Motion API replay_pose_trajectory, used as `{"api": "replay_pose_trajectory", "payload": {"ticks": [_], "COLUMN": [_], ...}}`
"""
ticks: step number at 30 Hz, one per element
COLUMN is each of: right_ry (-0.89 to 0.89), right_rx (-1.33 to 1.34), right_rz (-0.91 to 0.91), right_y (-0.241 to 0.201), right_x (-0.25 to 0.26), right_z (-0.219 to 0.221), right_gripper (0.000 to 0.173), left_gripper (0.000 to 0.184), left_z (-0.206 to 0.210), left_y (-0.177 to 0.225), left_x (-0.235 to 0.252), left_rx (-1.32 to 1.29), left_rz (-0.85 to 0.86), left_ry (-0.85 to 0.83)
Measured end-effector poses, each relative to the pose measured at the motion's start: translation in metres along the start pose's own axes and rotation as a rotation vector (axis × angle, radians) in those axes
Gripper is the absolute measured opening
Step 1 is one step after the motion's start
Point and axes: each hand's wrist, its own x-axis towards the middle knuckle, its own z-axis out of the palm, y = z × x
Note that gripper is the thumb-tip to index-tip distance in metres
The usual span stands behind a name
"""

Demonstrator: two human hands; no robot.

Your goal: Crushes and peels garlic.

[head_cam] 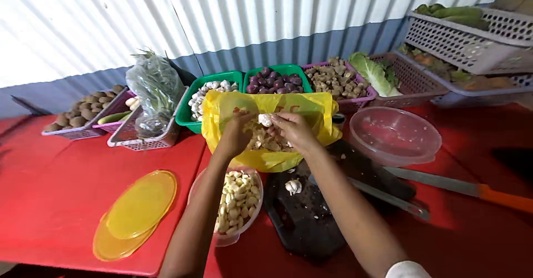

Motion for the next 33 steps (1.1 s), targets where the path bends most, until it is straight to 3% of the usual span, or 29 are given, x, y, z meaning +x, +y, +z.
{"api": "replay_pose_trajectory", "payload": {"ticks": [2, 4, 6, 11, 14, 17, 26, 31, 33], "right_ry": [0.009, 0.032, 0.07, 0.127, 0.118, 0.06, -0.003, -0.009, -0.023], "right_rx": [-0.156, -0.22, -0.149, 0.191, 0.392, 0.425, 0.172, 0.263, 0.266], "right_rz": [-0.029, -0.042, -0.032, 0.103, 0.254, 0.284, 0.139, 0.183, 0.171], "right_y": [0.002, 0.003, 0.005, 0.009, 0.006, 0.005, 0.005, 0.0, 0.001], "right_x": [-0.004, -0.01, -0.013, -0.012, -0.011, -0.008, -0.008, -0.01, -0.011], "right_z": [0.001, 0.005, 0.009, 0.012, 0.009, 0.001, -0.008, -0.005, -0.003], "right_gripper": [0.027, 0.026, 0.026, 0.026, 0.026, 0.025, 0.031, 0.038, 0.03], "left_gripper": [0.042, 0.028, 0.016, 0.016, 0.019, 0.023, 0.019, 0.015, 0.013], "left_z": [0.006, 0.017, 0.024, 0.034, 0.032, 0.029, 0.029, 0.027, 0.028], "left_y": [0.008, 0.009, 0.009, 0.002, -0.001, 0.001, 0.004, 0.007, 0.008], "left_x": [-0.002, -0.003, -0.004, -0.006, -0.006, -0.006, -0.006, -0.007, -0.007], "left_rx": [-0.174, -0.314, -0.33, -0.386, -0.614, -0.786, -0.887, -0.894, -0.91], "left_rz": [0.004, 0.039, 0.097, 0.163, 0.041, -0.088, -0.196, -0.266, -0.269], "left_ry": [-0.029, 0.042, 0.103, 0.137, 0.09, 0.072, 0.099, 0.178, 0.183]}}
